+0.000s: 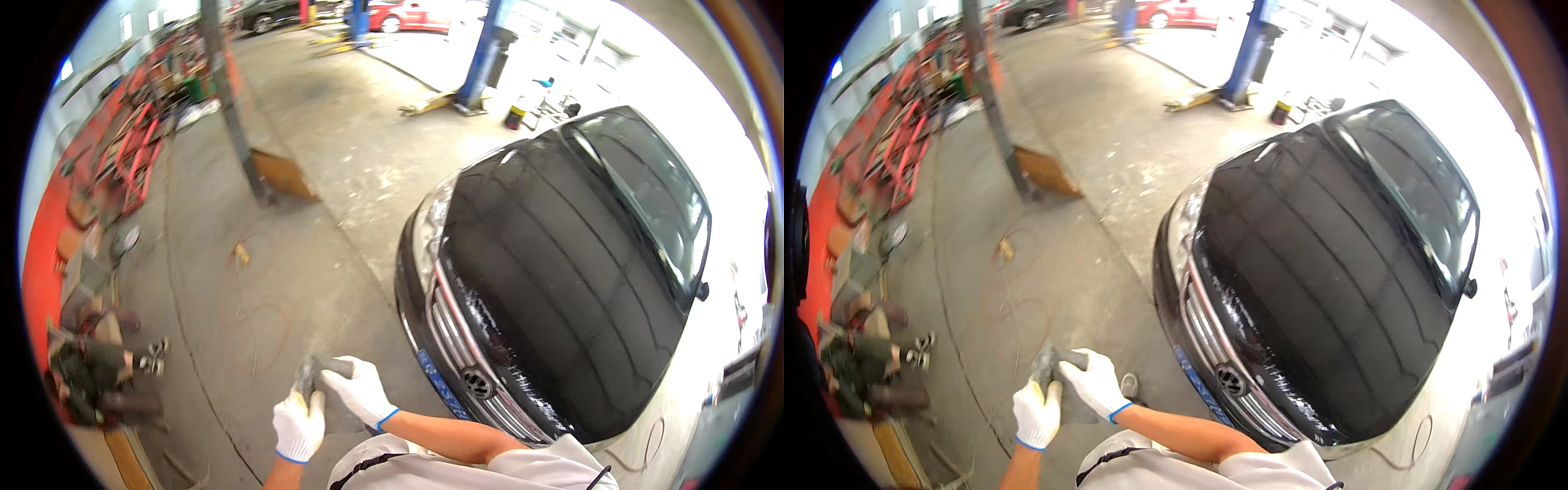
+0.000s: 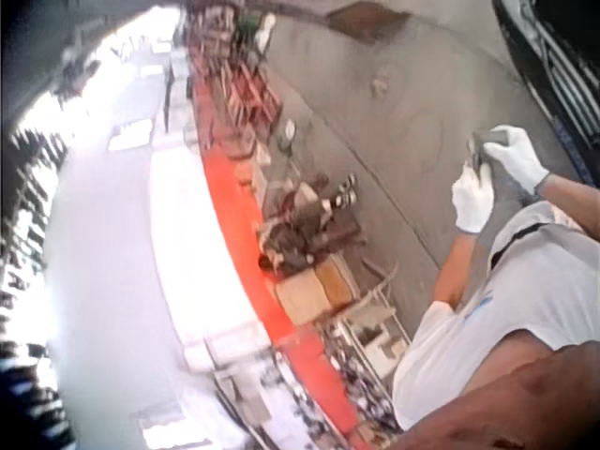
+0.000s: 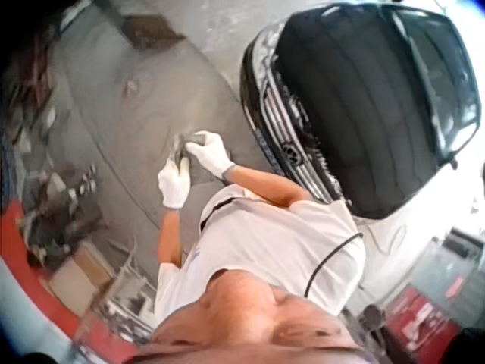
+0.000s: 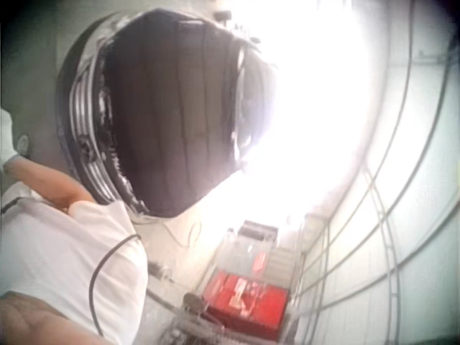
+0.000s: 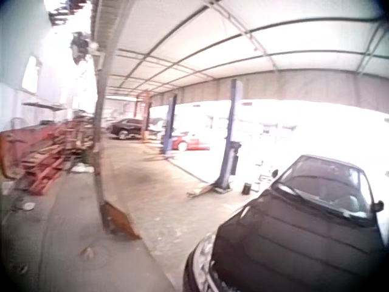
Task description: The person puts on gloves and picks up a sanding block and a container of body filler. They open the container, apply the filler to the sanding block, and then apply it to the hood of a black car in a garage.
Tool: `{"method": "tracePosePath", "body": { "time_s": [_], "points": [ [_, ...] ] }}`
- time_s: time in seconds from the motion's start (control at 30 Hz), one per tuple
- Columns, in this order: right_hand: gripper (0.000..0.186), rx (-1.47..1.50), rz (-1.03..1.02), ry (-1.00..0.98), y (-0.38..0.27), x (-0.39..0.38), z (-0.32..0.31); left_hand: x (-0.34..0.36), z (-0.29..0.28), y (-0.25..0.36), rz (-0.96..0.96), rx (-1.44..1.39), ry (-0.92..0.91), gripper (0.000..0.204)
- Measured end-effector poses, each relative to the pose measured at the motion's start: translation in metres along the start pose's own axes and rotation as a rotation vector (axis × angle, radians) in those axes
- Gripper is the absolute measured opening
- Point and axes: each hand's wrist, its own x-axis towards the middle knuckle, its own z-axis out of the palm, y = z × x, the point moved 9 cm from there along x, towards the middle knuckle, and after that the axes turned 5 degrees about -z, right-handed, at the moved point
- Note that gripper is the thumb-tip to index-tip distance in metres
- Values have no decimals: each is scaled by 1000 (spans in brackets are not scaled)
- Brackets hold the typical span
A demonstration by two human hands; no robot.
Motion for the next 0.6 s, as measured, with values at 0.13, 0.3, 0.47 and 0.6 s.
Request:
{"method": "tracePosePath", "body": {
  "time_s": [0.13,0.3,0.47,0.6],
  "points": [
    [27,-10,-59,14,-68,83,-9,108,11,20,9,-218,-132,22],
    [28,-94,-133,136,-101,168,-33,218,40,44,34,-91,-468,23],
    [29,-294,-256,75,-150,266,-29,327,81,46,113,-347,-698,27],
    [32,-523,-412,-95,-194,365,-4,429,105,38,288,-298,-874,37]
  ]
}}
